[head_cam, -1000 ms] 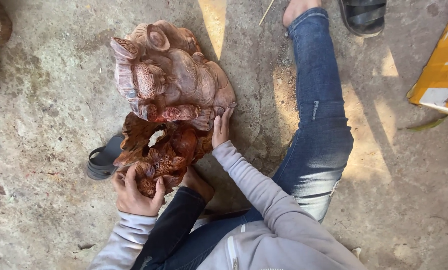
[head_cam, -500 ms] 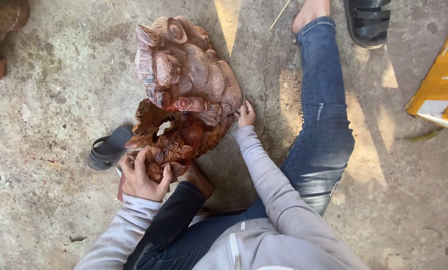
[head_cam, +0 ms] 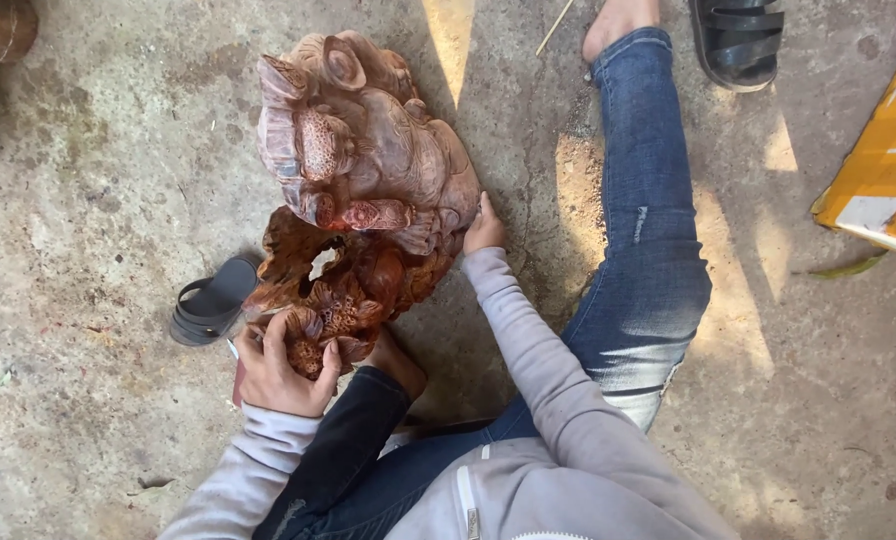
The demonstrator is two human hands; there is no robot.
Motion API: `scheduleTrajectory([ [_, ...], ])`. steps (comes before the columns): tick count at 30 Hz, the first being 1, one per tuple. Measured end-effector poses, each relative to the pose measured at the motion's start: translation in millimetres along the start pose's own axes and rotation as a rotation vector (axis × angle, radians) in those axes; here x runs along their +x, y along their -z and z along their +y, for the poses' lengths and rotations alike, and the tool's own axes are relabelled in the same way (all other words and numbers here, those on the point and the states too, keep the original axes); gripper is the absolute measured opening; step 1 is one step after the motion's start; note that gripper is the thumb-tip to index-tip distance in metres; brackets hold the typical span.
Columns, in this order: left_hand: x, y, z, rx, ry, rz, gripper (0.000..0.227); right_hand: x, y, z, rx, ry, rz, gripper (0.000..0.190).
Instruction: Hand-sanding an intricate wooden sculpture to smooth the surface and reach into carved details using sandpaper and a small tool.
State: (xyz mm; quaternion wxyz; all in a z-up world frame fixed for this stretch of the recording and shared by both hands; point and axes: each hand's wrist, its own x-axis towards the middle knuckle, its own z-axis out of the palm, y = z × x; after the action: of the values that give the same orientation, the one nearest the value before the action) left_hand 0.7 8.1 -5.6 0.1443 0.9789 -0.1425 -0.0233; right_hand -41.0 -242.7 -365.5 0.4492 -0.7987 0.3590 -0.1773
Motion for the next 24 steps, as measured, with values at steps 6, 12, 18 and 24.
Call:
scheduleTrajectory([
  [6, 0.3, -5.3, 3.9, -0.016, 0.009, 0.01, 0.074, -15.1, 1.0, -23.9, -0.045, 0.058, -0.045, 0.066],
  [12, 2.7, 1.1, 5.8, -0.012, -0.008, 0.018, 0.074, 22.2, 15.9, -30.7, -0.07, 0.099, -0.07, 0.069],
  [18, 1.3, -2.3, 9.7, -0.026, -0.003, 0.026, 0.074, -2.2, 14.5, -60.3, -0.114, 0.153, -0.111, 0.071],
  [24, 3.7, 4.4, 10.7, -0.009, -0.016, 0.036, 0.074, 38.2, 25.2, -40.8, -0.239, 0.006, -0.228, 0.054],
])
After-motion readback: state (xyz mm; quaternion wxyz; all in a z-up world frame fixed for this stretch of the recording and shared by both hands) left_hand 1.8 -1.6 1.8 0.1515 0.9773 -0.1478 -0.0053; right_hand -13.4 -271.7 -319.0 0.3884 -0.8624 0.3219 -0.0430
